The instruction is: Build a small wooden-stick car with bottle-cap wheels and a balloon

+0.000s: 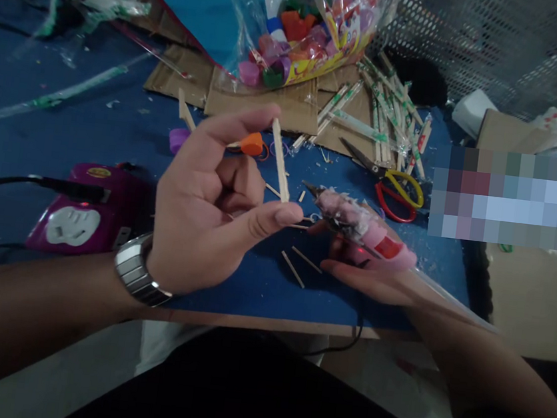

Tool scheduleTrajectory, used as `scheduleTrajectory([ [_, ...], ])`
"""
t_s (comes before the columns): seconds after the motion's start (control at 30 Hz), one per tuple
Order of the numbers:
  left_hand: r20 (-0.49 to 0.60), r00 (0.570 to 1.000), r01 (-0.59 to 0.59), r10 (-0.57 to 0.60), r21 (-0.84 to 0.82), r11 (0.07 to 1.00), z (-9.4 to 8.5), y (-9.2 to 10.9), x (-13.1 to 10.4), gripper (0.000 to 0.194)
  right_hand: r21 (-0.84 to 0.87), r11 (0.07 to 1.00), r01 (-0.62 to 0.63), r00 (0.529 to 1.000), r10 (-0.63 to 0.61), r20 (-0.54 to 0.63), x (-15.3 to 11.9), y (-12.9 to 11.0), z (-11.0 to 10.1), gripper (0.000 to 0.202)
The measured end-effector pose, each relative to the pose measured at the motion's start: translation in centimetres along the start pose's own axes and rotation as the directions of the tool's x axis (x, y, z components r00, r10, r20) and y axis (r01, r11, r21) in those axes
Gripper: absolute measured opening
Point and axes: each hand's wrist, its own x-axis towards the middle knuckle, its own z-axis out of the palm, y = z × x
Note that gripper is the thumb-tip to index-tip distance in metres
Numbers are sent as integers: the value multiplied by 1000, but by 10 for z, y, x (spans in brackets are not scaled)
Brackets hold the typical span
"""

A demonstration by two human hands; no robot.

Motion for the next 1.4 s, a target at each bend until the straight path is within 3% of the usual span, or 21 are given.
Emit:
scheduleTrajectory([
  [0.13, -43, 998, -48, 47, -21, 999, -5, -19, 5, 72, -205, 973, 109, 993, -99, 60, 1, 6, 2, 57],
  [0.27, -7, 995, -102, 101, -24, 995, -12, -23, 11, 68, -114, 958, 263, 961, -249, 124, 5, 1, 5, 52],
  [0.43, -32, 994, -102, 101, -28, 994, -17, -22, 17, 69, -134, 964, 229, 953, -194, 233, 6, -12, 8, 51],
  [0.63, -54, 994, -95, 94, -17, 995, -18, -21, 20, 60, -100, 956, 276, 922, -234, 307, 7, -22, 6, 39],
  [1.0, -80, 986, -147, 148, 19, 989, -16, -26, 21, 66, -209, 926, 315, 894, -215, 393, 9, -21, 5, 49],
  [1.13, -80, 992, -101, 102, 14, 995, -13, -17, 16, 66, -177, 938, 296, 899, -212, 383, 10, -22, 6, 49],
  [1.23, -75, 997, -10, 10, 11, 1000, -10, -8, 14, 60, -127, 952, 278, 910, -218, 352, 9, -18, 8, 38],
  [1.33, -80, 997, -16, 18, 23, 1000, -8, -4, 13, 59, -107, 950, 295, 927, -257, 273, 9, -10, 9, 35],
  [1.4, -95, 995, -13, 17, 39, 999, -7, -4, 14, 60, -118, 949, 293, 946, -270, 178, 9, -5, 6, 45],
])
